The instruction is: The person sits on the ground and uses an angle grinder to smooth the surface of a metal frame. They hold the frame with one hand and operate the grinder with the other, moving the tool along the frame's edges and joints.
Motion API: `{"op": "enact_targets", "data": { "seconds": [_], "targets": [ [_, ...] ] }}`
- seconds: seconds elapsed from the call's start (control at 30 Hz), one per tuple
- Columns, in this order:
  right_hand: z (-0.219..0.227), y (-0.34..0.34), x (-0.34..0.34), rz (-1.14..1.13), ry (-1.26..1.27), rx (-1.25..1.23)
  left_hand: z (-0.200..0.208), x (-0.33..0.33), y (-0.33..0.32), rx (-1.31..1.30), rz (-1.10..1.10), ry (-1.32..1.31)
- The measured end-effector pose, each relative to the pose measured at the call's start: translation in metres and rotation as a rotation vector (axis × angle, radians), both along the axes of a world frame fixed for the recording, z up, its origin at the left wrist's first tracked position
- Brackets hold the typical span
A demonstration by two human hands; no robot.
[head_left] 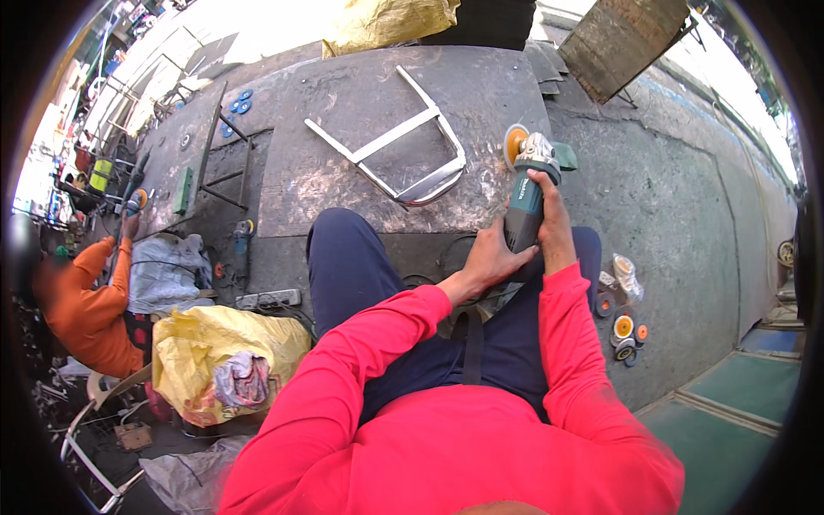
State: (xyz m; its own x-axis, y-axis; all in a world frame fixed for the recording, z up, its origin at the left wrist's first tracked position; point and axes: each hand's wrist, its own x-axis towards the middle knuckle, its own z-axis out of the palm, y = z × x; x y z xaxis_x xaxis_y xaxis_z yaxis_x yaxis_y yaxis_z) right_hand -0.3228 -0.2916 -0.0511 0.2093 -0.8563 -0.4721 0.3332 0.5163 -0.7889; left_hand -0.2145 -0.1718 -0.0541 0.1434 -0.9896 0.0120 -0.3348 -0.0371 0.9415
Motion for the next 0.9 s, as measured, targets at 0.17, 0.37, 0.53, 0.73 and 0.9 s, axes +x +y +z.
{"op": "enact_targets", "data": {
  "seconds": [0.17,0.37,0.53,0.73,0.9],
  "targets": [
    [0.002,-0.01,-0.017,-0.07,0.048,-0.11,-0.009,0.005,-0.004,0.445,-0.171,0.506],
    [0.01,-0.008,-0.038,-0.174,0.132,-0.204,-0.029,-0.002,-0.002,0.545,-0.392,0.995],
    [0.017,-0.007,-0.038,-0.223,0.132,-0.317,-0.038,-0.001,-0.015,0.626,-0.376,1.13],
    [0.03,-0.004,-0.04,-0.186,0.039,-0.382,-0.038,-0.001,-0.022,0.599,-0.481,1.131],
    [0.033,-0.003,-0.037,-0.179,-0.012,-0.347,-0.033,0.01,-0.022,0.573,-0.49,1.121]
  ]
}}
